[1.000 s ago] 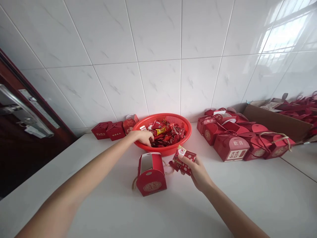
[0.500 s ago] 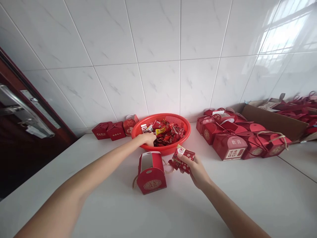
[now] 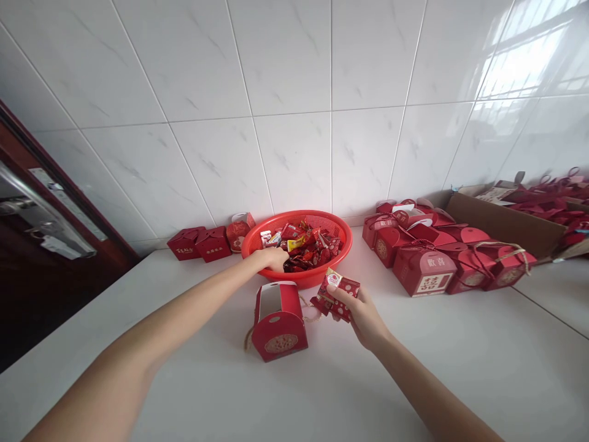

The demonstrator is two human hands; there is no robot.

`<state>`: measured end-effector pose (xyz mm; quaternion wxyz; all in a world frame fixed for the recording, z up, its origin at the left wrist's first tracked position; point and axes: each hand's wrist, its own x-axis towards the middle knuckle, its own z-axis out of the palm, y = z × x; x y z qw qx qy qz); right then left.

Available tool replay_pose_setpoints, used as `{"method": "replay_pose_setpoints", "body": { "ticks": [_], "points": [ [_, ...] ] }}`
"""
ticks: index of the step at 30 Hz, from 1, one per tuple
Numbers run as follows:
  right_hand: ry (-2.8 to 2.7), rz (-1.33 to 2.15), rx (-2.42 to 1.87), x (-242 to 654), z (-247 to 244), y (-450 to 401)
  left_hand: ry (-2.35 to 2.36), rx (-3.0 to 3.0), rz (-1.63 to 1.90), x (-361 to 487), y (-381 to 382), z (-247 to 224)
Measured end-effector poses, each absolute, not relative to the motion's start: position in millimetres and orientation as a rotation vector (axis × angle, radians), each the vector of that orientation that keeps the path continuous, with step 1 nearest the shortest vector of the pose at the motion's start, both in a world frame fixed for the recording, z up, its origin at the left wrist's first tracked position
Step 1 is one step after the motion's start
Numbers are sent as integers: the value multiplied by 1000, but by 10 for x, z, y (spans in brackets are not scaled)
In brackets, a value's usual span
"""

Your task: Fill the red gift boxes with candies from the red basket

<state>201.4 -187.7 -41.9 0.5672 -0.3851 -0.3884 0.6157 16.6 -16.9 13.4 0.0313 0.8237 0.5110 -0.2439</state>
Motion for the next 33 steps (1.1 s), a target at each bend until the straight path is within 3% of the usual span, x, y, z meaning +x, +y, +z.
{"method": "replay_pose_setpoints", "body": {
  "ticks": [19, 33],
  "points": [
    [-983, 1444, -919, 2028, -429, -1874, 1520, 2546, -820, 156, -92, 109],
    [-988, 1445, -931, 2023, -451, -1857, 1472, 2536, -639, 94, 23, 42]
  ]
}}
